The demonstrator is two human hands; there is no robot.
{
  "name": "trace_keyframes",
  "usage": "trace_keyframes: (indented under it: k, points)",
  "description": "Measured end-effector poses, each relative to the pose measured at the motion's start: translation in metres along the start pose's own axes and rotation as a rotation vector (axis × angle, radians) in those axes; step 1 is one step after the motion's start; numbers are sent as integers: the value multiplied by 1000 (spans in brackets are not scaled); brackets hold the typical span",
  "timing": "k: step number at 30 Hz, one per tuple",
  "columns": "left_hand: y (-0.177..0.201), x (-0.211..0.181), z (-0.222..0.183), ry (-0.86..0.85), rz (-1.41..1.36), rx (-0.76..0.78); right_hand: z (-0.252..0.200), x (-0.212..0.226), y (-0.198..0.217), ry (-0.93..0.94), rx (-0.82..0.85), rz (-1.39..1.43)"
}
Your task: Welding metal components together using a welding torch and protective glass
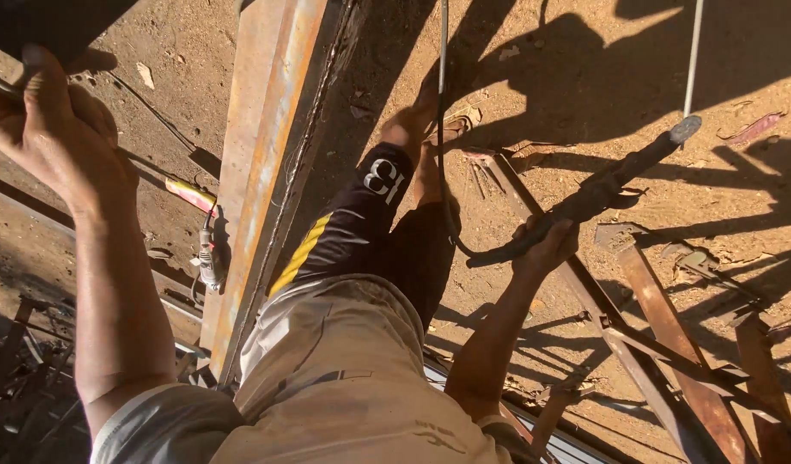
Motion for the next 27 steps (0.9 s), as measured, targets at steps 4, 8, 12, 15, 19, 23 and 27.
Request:
trace_keyframes:
  k: [4,8,12,15,19,23,27]
  points:
    - [109,31,-41,91,-26,-259,-10,38,9,89,55,-154]
    - [167,24,-58,58,86,-290,-20,75,-18,178,158,-317]
    - [166,7,-61,11,83,-262,-24,70,-39,265,218,-244]
    - [158,2,-55,-107,126,-211,-27,62,-58,225,274,-318]
    - [119,-23,-31,-25,131,-171,-33,39,-83,209,322,-268]
    - [45,-55,19,15,158,15,-34,-5,-115,107,240,-131]
    - [-63,-92,63,-168,202,355,-36,-52,-144,5,118,-194]
Point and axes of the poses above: each hand's wrist, its own z-axis towards the middle knuckle, its own y-axis out of the back of the hand, x = y × z, the point moved 5 cm from there along z, towards the middle knuckle, and after that the axes turned 15 degrees about y, right-handed, at the moved point
